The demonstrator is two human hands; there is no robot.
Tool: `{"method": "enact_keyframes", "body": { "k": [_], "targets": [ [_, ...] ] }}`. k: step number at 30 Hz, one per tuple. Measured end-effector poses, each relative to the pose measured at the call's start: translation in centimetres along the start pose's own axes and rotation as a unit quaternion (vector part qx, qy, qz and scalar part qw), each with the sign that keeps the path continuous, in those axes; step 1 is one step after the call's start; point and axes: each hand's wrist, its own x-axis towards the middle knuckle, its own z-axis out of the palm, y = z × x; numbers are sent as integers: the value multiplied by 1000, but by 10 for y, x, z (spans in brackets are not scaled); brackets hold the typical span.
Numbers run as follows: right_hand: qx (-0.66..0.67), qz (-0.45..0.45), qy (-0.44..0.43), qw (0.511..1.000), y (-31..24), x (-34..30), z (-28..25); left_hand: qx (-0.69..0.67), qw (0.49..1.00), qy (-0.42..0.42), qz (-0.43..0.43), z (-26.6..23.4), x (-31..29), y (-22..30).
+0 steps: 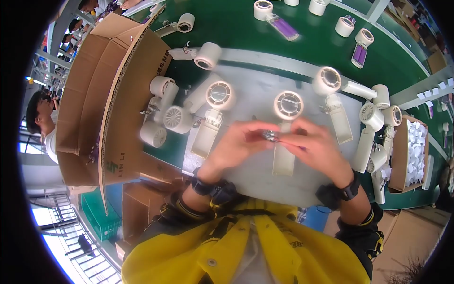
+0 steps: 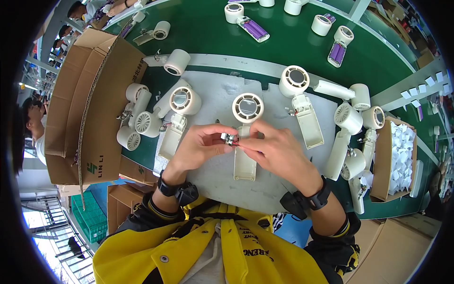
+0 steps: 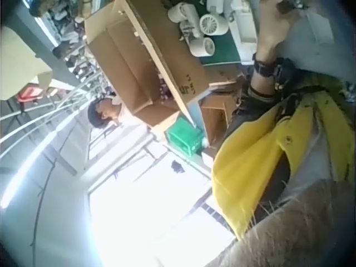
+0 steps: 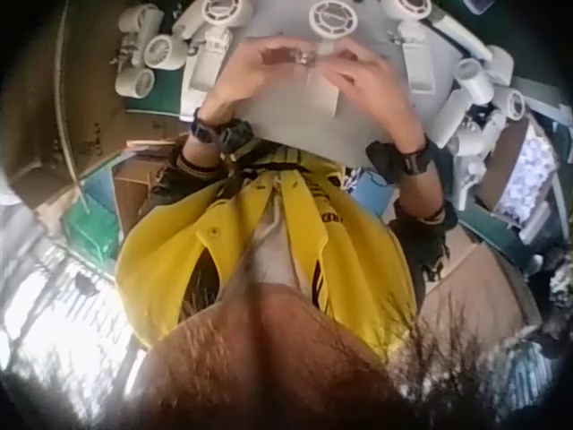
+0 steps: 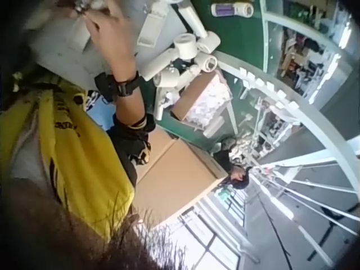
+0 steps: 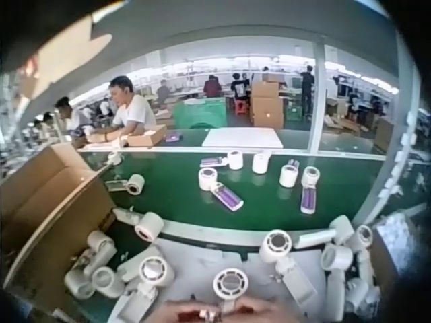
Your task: The person reaches into a box to retrieve a battery, connects it to a circuit board, and presses the board into a plastic fan housing. After testing the fan, the person fits the battery into the housing and sets the assembly aside.
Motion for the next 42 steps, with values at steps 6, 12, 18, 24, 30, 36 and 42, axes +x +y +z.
{"method": "enact_keyframes", "body": {
  "k": [6,12,18,24,30,36,42],
  "targets": [
    [21,2,-10,1000,1,0,-1,-7,1000,4,0,-3,-1,-5],
    [24,24,-12,999,-2,-1,-1,51,999,13,6,-2,-3,-3],
    [29,30,-9,999,-1,-1,-1,57,998,32,18,0,-3,-1],
    [25,27,-8,999,-2,-1,-1,31,997,62,12,1,-2,0],
    [29,29,-12,999,-3,0,-2,62,995,52,57,1,-3,-7],
    [45,34,-16,998,-3,-1,-3,68,992,43,97,5,-2,-2],
    [-12,5,16,1000,6,-6,5,132,986,42,91,7,-2,3]
  ]
}}
